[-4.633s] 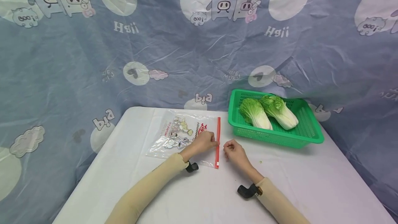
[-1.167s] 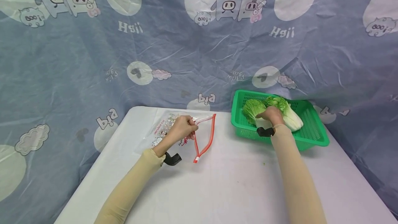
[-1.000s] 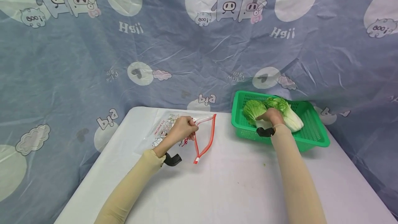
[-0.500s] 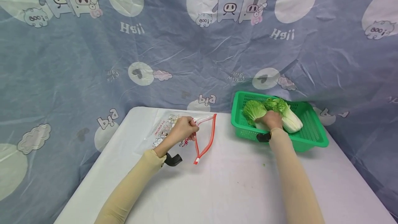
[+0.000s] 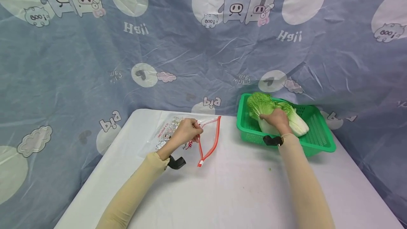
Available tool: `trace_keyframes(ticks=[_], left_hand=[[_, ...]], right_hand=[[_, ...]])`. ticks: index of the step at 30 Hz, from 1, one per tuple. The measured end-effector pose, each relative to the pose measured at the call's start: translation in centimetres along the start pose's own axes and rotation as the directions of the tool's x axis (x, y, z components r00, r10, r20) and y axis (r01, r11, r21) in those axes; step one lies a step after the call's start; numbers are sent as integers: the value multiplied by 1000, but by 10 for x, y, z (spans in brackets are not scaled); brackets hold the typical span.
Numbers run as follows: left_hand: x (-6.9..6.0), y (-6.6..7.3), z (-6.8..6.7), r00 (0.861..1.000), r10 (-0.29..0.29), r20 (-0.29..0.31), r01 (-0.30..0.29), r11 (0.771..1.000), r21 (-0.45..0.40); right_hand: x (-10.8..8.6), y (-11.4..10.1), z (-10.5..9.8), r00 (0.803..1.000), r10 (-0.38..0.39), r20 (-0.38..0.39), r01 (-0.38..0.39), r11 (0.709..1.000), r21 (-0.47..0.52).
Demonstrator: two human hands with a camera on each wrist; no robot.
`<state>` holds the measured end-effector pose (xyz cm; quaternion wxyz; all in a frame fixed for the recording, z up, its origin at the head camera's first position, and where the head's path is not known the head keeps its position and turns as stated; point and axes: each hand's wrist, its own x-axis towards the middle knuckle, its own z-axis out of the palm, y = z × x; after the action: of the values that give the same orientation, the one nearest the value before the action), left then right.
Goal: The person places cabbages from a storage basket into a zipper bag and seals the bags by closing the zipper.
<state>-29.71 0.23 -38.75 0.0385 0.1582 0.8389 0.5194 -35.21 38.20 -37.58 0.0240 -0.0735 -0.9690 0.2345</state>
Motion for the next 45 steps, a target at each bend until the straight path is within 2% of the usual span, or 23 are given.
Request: trace_keyframes(ticks=[4,8,11,13,18,21,23,25,31,35,37,39,40,41,42,45], left_hand=[[0,0,-2,1000,8,-4,-8,1000,1],[0,0,-3,1000,6,-12,-6,1000,2],[0,0,-2,1000,2,-21,-2,1000,-2],[1,0,-1,999,5,-32,-5,1000,-8],[1,1,1,998,9,-67,-10,1000,-3],[1,0,2,997,9,-78,-9,1000,5],[2,-1,2,996,13,-83,-13,1000,3],[2,0,2,996,17,-86,-17,1000,-3],[1,2,2,994,39,-99,-41,999,-9],[2,2,4,992,62,-107,-64,998,-19],[3,3,5,992,74,-105,-79,996,-41],[3,4,6,991,86,-103,-92,994,-63],[3,5,7,991,88,-103,-96,993,-75],[3,5,8,991,92,-102,-100,992,-78],[3,5,8,991,92,-101,-101,991,-87],[3,5,10,991,84,-100,-93,992,-87]], right_hand=[[-6,-10,-4,993,33,-109,-23,996,88],[-15,-21,-4,984,88,-156,-51,973,227],[-24,-31,-3,975,103,-198,-27,934,355],[-31,-39,1,966,97,-240,18,900,436],[-50,-62,18,948,83,-309,104,833,543],[-62,-77,34,947,62,-317,142,800,583],[-70,-87,45,954,42,-298,157,777,609],[-78,-96,57,962,27,-270,152,770,619],[-98,-115,91,983,-8,-184,121,782,611],[-104,-115,109,994,-47,-99,98,788,608],[-104,-112,116,997,-71,-34,77,778,624],[-104,-108,121,993,-111,42,59,771,634],[-103,-106,124,986,-147,74,64,756,652],[-103,-103,125,979,-175,101,68,754,653],[-102,-102,127,968,-214,131,72,739,670],[-102,-97,130,935,-302,186,99,726,680]])
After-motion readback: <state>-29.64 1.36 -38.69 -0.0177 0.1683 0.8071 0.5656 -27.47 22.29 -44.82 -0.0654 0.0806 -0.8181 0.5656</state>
